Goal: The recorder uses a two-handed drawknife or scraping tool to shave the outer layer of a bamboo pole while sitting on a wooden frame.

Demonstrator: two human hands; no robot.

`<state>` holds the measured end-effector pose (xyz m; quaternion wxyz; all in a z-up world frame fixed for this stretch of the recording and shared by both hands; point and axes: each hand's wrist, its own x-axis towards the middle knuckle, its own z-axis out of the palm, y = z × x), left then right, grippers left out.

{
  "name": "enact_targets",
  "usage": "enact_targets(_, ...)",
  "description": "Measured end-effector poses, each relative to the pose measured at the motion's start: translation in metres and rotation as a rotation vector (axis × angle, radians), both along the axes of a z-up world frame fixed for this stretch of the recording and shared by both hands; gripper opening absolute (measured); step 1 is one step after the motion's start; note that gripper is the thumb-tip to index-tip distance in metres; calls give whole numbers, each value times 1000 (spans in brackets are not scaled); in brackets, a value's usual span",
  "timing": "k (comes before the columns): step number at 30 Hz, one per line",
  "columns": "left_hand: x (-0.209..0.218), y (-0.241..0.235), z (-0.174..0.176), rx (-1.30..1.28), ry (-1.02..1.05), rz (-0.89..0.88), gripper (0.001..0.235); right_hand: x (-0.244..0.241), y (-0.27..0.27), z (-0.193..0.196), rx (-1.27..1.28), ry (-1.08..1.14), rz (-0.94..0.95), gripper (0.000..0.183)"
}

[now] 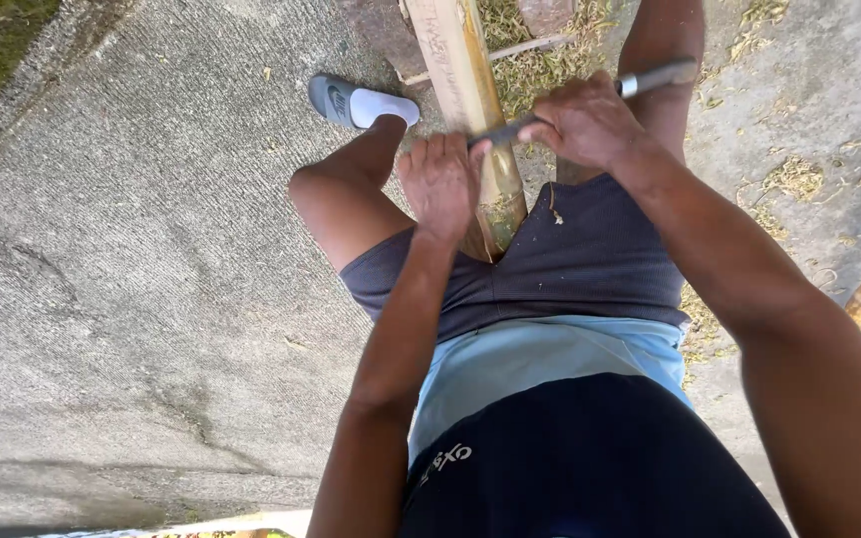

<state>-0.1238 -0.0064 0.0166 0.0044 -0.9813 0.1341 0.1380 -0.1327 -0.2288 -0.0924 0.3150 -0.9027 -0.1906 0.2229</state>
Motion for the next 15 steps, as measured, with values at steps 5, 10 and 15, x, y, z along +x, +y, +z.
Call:
enact_targets(5, -48, 0, 6, -108, -12, 42, 33, -24, -9, 12, 146, -246, -1, 50)
enact_targets(10, 20, 5, -3, -117, -128, -59, 30, 28, -4, 6, 94, -118, -24, 47)
enact_targets(15, 147, 3, -21, 31, -199, -341, 39, 91, 7, -43, 283, -247, -296, 61)
